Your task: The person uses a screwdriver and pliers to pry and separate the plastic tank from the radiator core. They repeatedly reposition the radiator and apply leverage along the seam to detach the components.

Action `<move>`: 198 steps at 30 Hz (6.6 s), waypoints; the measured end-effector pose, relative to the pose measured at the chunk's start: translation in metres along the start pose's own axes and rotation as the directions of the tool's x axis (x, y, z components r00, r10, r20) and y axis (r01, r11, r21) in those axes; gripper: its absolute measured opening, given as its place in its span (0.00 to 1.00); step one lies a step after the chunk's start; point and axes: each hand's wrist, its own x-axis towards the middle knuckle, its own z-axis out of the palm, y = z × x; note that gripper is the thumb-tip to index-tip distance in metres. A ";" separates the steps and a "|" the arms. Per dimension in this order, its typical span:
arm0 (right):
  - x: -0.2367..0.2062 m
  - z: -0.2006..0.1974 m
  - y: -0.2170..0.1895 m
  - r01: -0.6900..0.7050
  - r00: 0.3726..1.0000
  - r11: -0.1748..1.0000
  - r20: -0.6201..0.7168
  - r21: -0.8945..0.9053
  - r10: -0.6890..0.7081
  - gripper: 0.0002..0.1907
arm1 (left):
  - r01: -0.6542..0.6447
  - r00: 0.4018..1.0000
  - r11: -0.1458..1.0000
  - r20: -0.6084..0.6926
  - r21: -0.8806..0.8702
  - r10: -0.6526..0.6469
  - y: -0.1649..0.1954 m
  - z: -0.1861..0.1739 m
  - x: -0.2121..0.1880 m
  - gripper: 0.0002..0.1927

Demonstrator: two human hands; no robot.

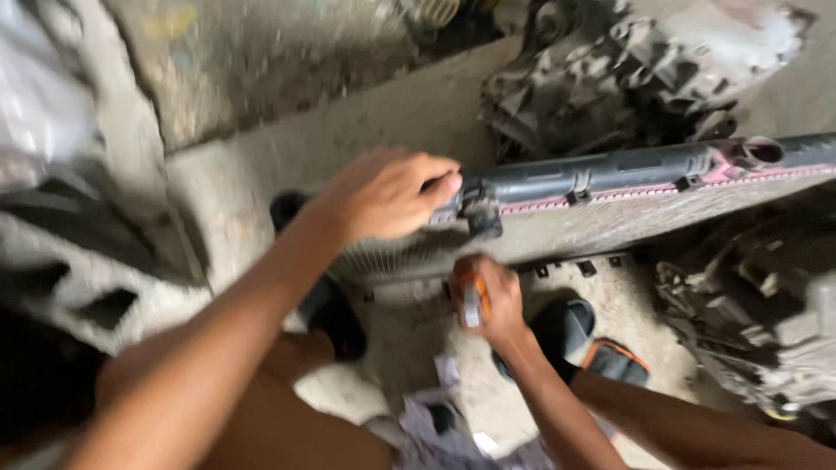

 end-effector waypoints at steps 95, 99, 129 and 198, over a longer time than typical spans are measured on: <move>0.059 -0.268 0.069 -0.605 0.498 0.596 -0.333 0.528 0.800 0.18 | 0.008 0.973 0.820 0.183 0.572 -0.138 0.036 0.025 -0.034 0.35; 0.067 -0.268 0.065 -0.584 0.475 0.591 -0.356 0.557 0.805 0.13 | -0.039 0.980 0.857 0.186 0.514 -0.067 0.038 0.038 -0.044 0.32; 0.018 -0.313 -0.078 -0.695 0.718 0.697 -0.222 -0.178 0.660 0.26 | 0.102 0.985 0.986 0.149 -0.130 -0.082 0.123 0.063 -0.020 0.34; 0.030 -0.236 -0.063 -0.141 0.969 0.767 0.073 -0.626 0.238 0.41 | -0.039 0.934 0.955 -0.330 0.295 0.141 0.142 0.102 -0.013 0.31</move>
